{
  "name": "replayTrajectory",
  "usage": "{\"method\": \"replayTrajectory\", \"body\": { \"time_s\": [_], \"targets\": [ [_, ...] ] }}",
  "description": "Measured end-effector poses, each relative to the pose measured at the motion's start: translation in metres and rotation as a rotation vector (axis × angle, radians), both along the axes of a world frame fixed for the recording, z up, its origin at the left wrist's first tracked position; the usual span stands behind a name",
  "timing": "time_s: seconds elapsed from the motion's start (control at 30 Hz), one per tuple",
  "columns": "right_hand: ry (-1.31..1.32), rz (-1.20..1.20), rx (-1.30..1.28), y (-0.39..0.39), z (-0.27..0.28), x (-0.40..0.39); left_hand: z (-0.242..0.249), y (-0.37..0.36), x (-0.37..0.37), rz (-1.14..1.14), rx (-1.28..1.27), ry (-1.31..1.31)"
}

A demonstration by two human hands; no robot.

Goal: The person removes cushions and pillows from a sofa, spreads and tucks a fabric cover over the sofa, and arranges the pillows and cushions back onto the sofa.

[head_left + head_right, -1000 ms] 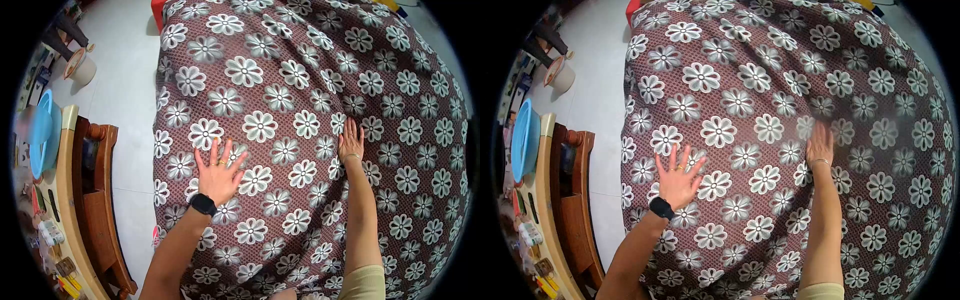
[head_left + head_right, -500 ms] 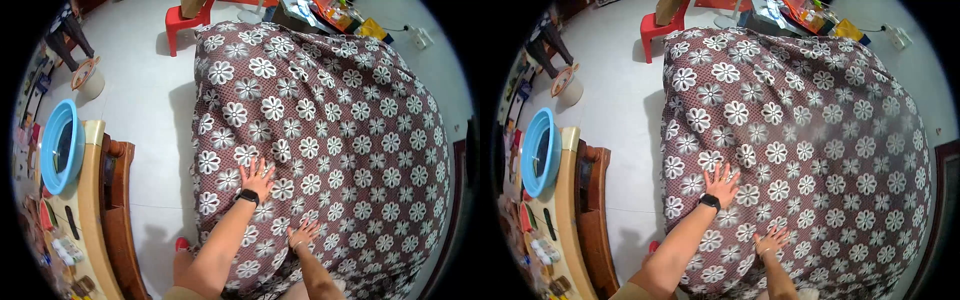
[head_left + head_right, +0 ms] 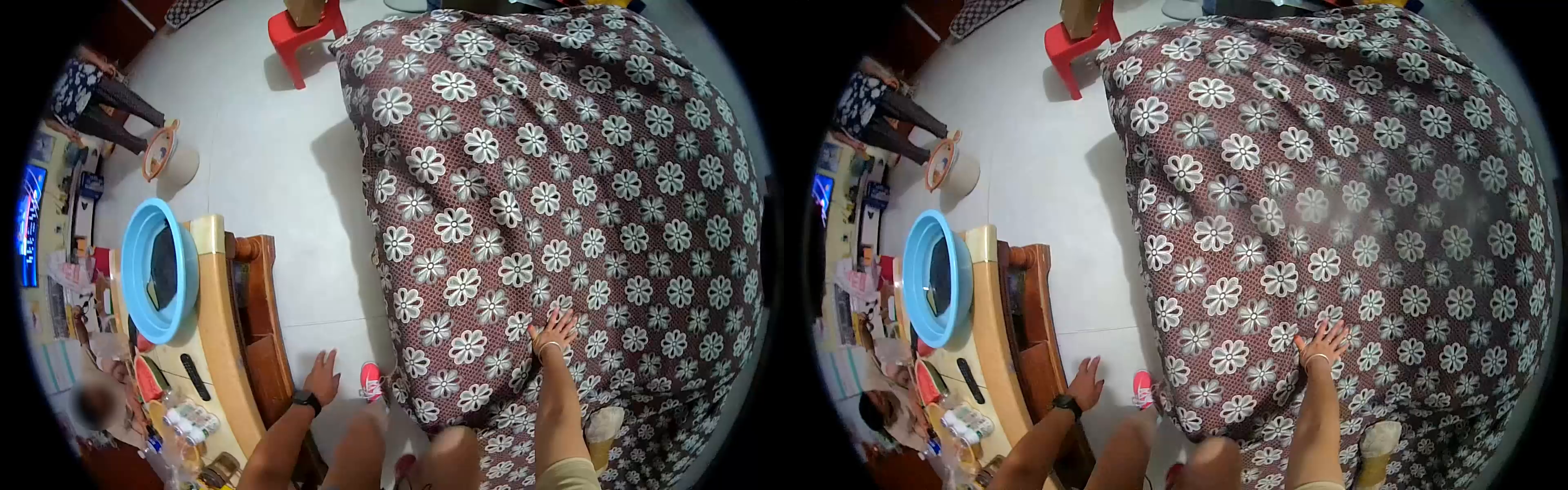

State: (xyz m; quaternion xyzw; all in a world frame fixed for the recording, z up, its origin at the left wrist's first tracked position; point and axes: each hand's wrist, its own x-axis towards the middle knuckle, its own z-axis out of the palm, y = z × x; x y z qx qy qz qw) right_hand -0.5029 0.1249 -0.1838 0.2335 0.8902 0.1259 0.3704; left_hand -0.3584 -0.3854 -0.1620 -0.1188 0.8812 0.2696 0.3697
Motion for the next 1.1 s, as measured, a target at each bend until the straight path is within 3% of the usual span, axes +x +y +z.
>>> {"method": "replayTrajectory", "body": {
  "time_s": [0.1, 0.27, 0.33, 0.43, 0.53, 0.67, 0.7, 0.77, 0.83, 0.9, 0.97, 1.1],
  "targets": [
    [-0.028, -0.037, 0.011, -0.011, 0.021, -0.011, 0.015, -0.018, 0.017, -0.044, -0.097, -0.146],
    [-0.176, -0.123, -0.045, -0.014, 0.041, -0.038, 0.032, -0.014, -0.013, -0.094, -0.090, -0.050],
    [-0.297, -0.092, 0.018, -0.013, 0.056, -0.053, 0.032, -0.007, -0.046, -0.096, -0.047, 0.019],
    [-0.381, -0.109, 0.032, 0.009, 0.022, -0.049, 0.044, 0.016, -0.111, -0.113, -0.004, 0.119],
    [-0.349, -0.127, -0.076, 0.013, 0.038, -0.057, 0.044, 0.036, -0.182, -0.210, 0.013, 0.256],
    [-0.535, -0.029, -0.307, 0.036, 0.048, -0.127, 0.065, 0.073, -0.283, -0.329, 0.018, 0.462],
    [-0.452, 0.056, -0.320, 0.039, 0.058, -0.149, 0.076, 0.083, -0.307, -0.382, 0.008, 0.530],
    [-0.091, -0.061, -0.337, 0.022, 0.098, -0.200, 0.098, 0.100, -0.357, -0.496, -0.014, 0.672],
    [0.127, -0.023, -0.409, 0.002, 0.145, -0.265, 0.113, 0.111, -0.407, -0.612, -0.042, 0.783],
    [0.448, 0.063, -0.482, -0.010, 0.180, -0.325, 0.135, 0.123, -0.463, -0.755, -0.057, 0.876],
    [0.817, 0.341, -0.409, -0.009, 0.200, -0.388, 0.141, 0.134, -0.523, -0.870, -0.022, 0.973],
    [1.243, 0.453, -0.284, -0.004, 0.279, -0.523, 0.135, 0.163, -0.629, -1.092, -0.020, 1.024]
  ]
}}
